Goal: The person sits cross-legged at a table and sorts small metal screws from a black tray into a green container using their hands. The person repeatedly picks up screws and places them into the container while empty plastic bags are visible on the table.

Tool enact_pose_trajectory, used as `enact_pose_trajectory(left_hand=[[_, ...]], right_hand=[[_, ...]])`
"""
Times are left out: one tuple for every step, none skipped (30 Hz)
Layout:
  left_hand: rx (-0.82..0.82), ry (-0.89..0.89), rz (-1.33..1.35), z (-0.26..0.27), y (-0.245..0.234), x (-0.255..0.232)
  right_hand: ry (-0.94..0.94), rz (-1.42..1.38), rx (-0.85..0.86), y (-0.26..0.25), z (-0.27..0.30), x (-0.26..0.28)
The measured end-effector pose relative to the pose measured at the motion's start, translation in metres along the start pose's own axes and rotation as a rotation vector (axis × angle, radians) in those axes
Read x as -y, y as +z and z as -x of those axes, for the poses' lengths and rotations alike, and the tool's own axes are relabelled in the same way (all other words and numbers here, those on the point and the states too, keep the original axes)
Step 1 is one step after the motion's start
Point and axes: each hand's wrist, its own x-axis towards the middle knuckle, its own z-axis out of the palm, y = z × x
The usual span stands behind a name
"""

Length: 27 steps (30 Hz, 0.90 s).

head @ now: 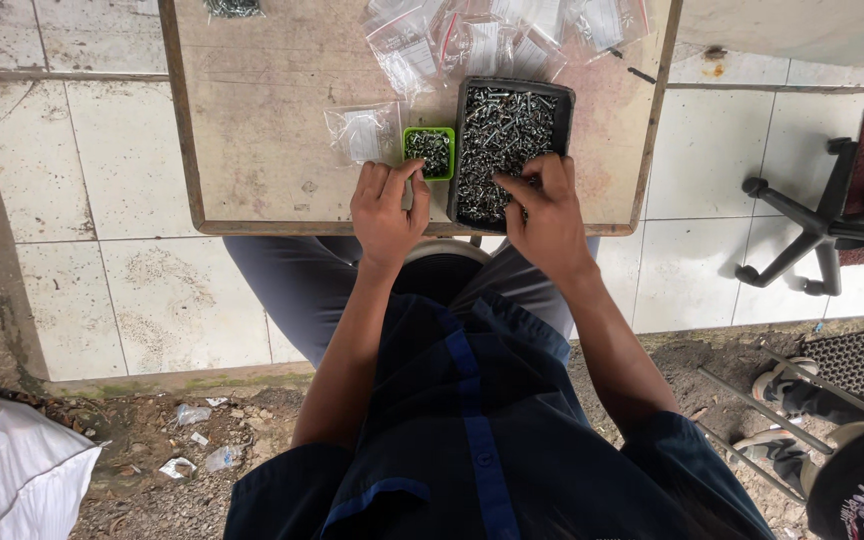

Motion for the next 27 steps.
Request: enact_pose_trajectory(left_hand=[[-0.001,0.002,0.001,0.001,0.0,0.001],[0.002,0.006,-0.003,0.003,0.001,0.002],[0.005,0.012,-0.01,0.003,0.0,0.004],[0.003,0.014,-0.012,0.002,0.0,0.002],[0.007,0.007,0.002,0.001,-0.001,0.0],[0.011,-0.001,0.017,0.001,-0.002,-0.002],[0.014,0.001,0.016,0.0,-0.003,-0.002],[0.013,0.001,0.015,-0.001,-0.003,-0.003],[0.012,0.001,0.017,-0.002,-0.003,-0.004],[0.016,0.003,0.018,-0.001,-0.002,-0.003],[0.018,0.004,0.016,0.0,-0.002,-0.002],[0.021,0.006,0.013,0.001,-0.002,-0.001],[0.02,0.008,0.012,0.0,-0.004,-0.003],[0.023,0.006,0.015,-0.002,-0.005,-0.005],[0.025,0.002,0.018,-0.003,-0.006,-0.008],[0.023,0.002,0.018,-0.002,-0.005,-0.007],[0.029,-0.001,0.018,0.0,-0.004,-0.005],[0.036,-0.004,0.017,0.001,-0.004,-0.003],[0.032,-0.004,0.013,0.001,-0.004,-0.003],[0.035,-0.006,0.01,0.001,-0.004,-0.004],[0.04,-0.006,0.009,0.0,-0.004,-0.004],[0.038,-0.006,0.007,0.001,-0.004,-0.004],[0.04,-0.004,0.006,0.001,-0.004,-0.004],[0.041,-0.003,0.005,0.001,-0.004,-0.004],[0.041,-0.003,0.004,0.0,-0.003,-0.004],[0.04,-0.004,0.002,0.0,-0.003,-0.004],[0.04,-0.008,-0.001,0.0,-0.003,-0.004]], right_hand=[[-0.001,0.002,-0.001,-0.001,-0.002,-0.005],[0.015,-0.066,-0.019,-0.002,-0.004,-0.01],[0.029,-0.137,-0.038,-0.002,-0.007,-0.014],[0.026,-0.138,-0.041,-0.007,-0.013,-0.014],[0.046,-0.186,-0.056,-0.011,-0.019,-0.013],[0.066,-0.234,-0.071,-0.015,-0.024,-0.013],[0.068,-0.236,-0.073,-0.01,-0.024,-0.013],[0.035,-0.264,-0.078,-0.004,-0.024,-0.013],[0.005,-0.289,-0.084,0.0,-0.023,-0.013],[0.009,-0.289,-0.086,0.003,-0.02,-0.012],[-0.019,-0.191,-0.028,0.005,-0.019,-0.01],[-0.046,-0.094,0.029,0.008,-0.018,-0.007],[-0.047,-0.094,0.028,0.006,-0.018,-0.004],[-0.032,-0.056,0.053,0.004,-0.019,0.0],[-0.018,-0.018,0.08,0.001,-0.02,0.003],[-0.019,-0.017,0.08,0.003,-0.017,0.001],[-0.022,-0.004,0.057,0.006,-0.015,-0.002],[-0.025,0.01,0.035,0.009,-0.013,-0.004],[-0.029,0.007,0.035,0.009,-0.012,-0.005],[-0.025,0.002,0.029,0.01,-0.011,-0.005],[-0.018,-0.002,0.023,0.01,-0.01,-0.006],[-0.02,-0.004,0.023,0.011,-0.011,-0.005],[-0.013,-0.01,0.017,0.012,-0.011,-0.004],[-0.007,-0.016,0.012,0.013,-0.012,-0.004],[-0.007,-0.017,0.011,0.014,-0.012,-0.004],[0.021,-0.027,0.018,0.015,-0.012,-0.004],[0.048,-0.038,0.028,0.017,-0.012,-0.004]])
